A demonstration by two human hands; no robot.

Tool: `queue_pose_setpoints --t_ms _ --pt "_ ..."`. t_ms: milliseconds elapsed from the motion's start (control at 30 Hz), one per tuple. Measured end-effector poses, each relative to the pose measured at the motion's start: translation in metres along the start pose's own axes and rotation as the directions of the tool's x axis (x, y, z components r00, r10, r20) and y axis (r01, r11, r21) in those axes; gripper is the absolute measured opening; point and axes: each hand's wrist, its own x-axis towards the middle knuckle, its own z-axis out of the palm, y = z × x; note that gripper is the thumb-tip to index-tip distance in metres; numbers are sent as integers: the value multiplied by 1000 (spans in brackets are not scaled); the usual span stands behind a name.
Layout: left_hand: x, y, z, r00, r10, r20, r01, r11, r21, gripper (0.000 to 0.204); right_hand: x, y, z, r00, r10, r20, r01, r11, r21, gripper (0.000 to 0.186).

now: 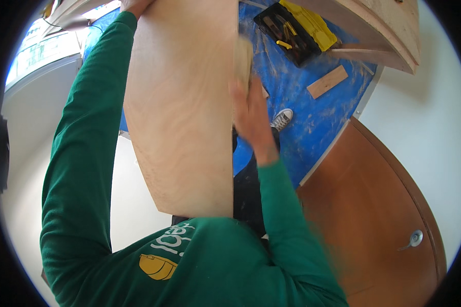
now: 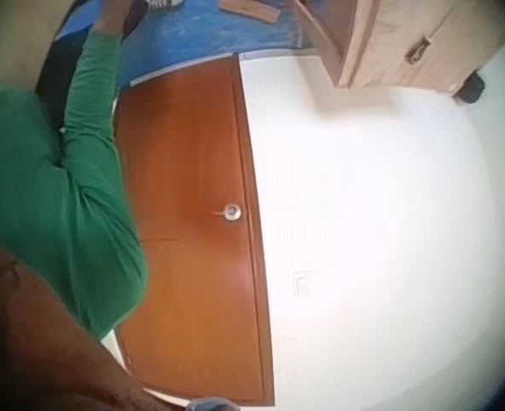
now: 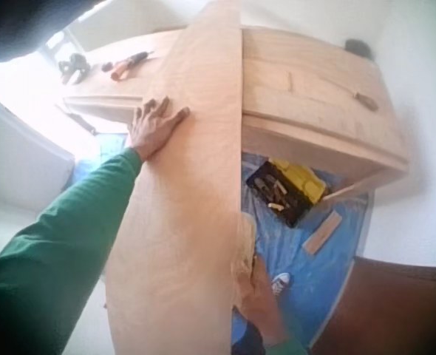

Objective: The person uses a circular saw to cut a large sheet of plywood, then sands the cut edge with sandpaper. They measure the plywood with a tape measure and place the cut piece on a workbench. Another person is visible in the background working on a separate task.

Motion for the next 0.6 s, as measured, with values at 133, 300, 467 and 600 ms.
queue_pose_setpoints --t_ms 133,300,467,600 --pt "0 -3 3 1000 24 5 -25 998 51 45 -10 -14 -2 979 -203 -5 185 905 -383 55" --pt "-1 -3 0 999 32 -23 -31 999 20 44 184 24 -3 811 -584 48 526 689 -499 43" --pt "-4 -1 -4 1000 -4 16 4 999 -32 46 86 13 -3 980 -200 -5 194 960 -203 48" --pt "-6 -1 -2 1000 -16 11 16 998 -54 49 -38 -18 0 983 183 32 -185 981 59 51"
